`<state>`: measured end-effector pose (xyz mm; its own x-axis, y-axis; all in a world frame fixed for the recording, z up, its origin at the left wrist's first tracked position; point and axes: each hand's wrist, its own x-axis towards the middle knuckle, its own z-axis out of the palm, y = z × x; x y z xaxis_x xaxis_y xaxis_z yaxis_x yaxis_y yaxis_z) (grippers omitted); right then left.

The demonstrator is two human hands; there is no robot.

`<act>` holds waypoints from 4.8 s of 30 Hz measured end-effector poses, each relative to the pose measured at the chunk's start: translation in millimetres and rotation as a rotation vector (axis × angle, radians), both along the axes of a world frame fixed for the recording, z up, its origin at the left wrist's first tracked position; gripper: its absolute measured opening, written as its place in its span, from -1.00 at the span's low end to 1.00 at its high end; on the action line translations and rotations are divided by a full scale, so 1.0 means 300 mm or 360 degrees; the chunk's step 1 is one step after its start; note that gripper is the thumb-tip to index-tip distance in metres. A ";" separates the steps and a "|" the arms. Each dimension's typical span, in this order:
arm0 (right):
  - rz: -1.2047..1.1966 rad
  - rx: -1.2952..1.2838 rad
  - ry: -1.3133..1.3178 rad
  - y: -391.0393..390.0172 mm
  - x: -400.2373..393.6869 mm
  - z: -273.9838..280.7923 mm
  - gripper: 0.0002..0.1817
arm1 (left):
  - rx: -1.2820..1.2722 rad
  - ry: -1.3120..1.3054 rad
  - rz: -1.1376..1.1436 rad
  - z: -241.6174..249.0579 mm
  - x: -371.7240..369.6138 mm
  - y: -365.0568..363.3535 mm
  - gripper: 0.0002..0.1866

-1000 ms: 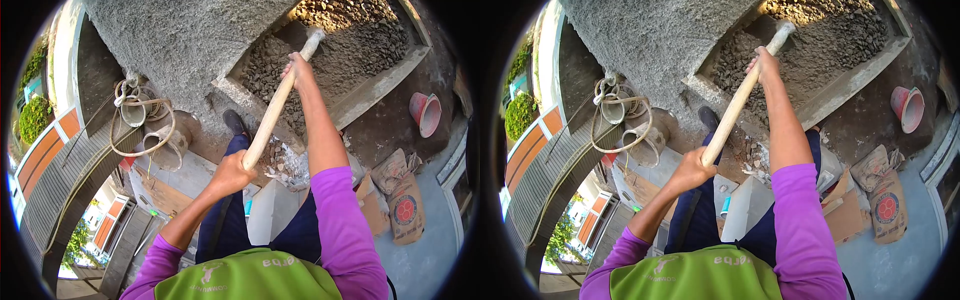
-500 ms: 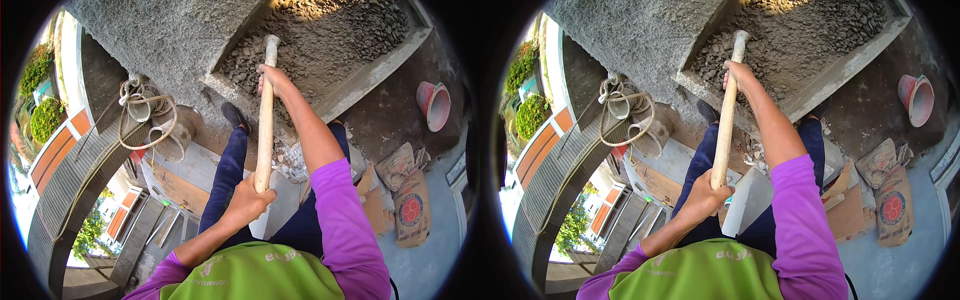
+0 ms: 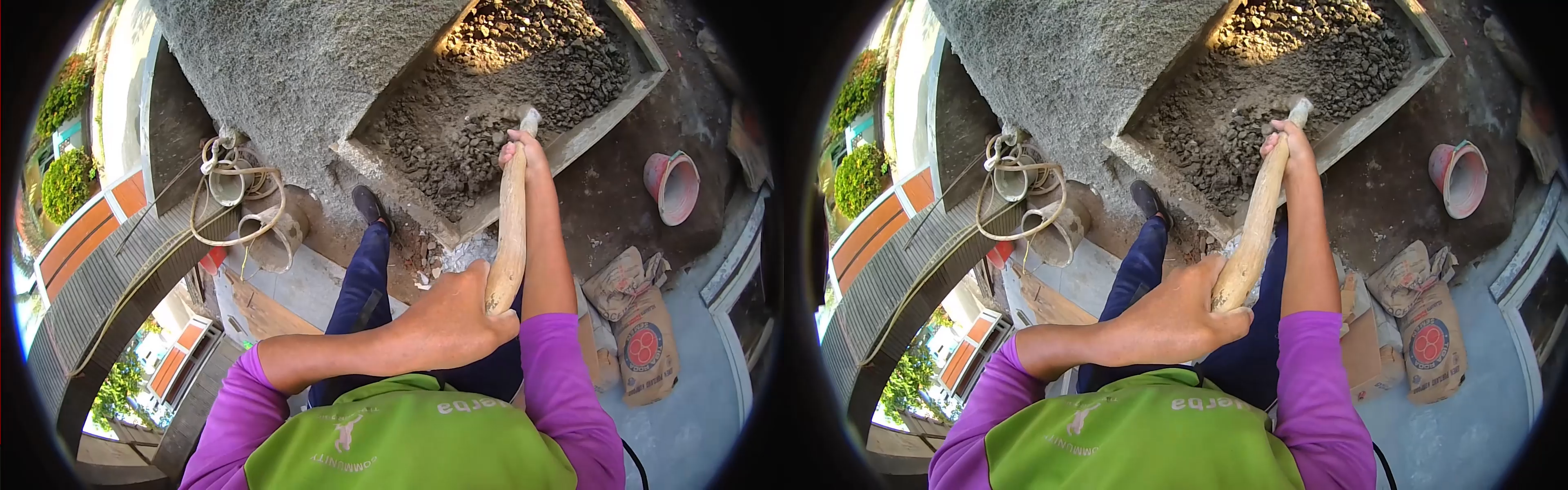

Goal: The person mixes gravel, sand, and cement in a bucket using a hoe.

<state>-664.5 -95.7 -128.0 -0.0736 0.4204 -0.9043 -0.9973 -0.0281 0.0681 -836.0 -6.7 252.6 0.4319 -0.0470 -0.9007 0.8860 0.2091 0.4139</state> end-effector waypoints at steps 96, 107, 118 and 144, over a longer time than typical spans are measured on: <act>0.1404 -0.0409 -0.0679 0.171 -0.474 -0.269 -0.70 | -0.0165 0.0385 0.0940 -0.523 -0.535 -0.369 -0.77; 0.1091 -0.0083 -0.0114 0.088 -0.335 -0.224 -0.83 | -0.0324 0.0294 0.1034 -0.252 -0.171 -0.237 -0.62; 0.0476 -0.0060 -0.0191 0.099 0.055 0.253 -0.76 | -0.0282 -0.0164 0.0486 0.137 -0.033 -0.092 -0.49; 0.0316 -0.0738 -0.1182 -0.009 -0.283 -0.028 -0.72 | 0.0185 -0.0345 0.0203 -0.932 -0.832 -0.335 -0.70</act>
<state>-749.4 -98.5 -136.5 0.5655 0.0427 -0.8236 -0.7687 -0.3346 -0.5451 -1085.5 -107.1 -26.9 0.6111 0.1181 -0.7827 0.7436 0.2531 0.6188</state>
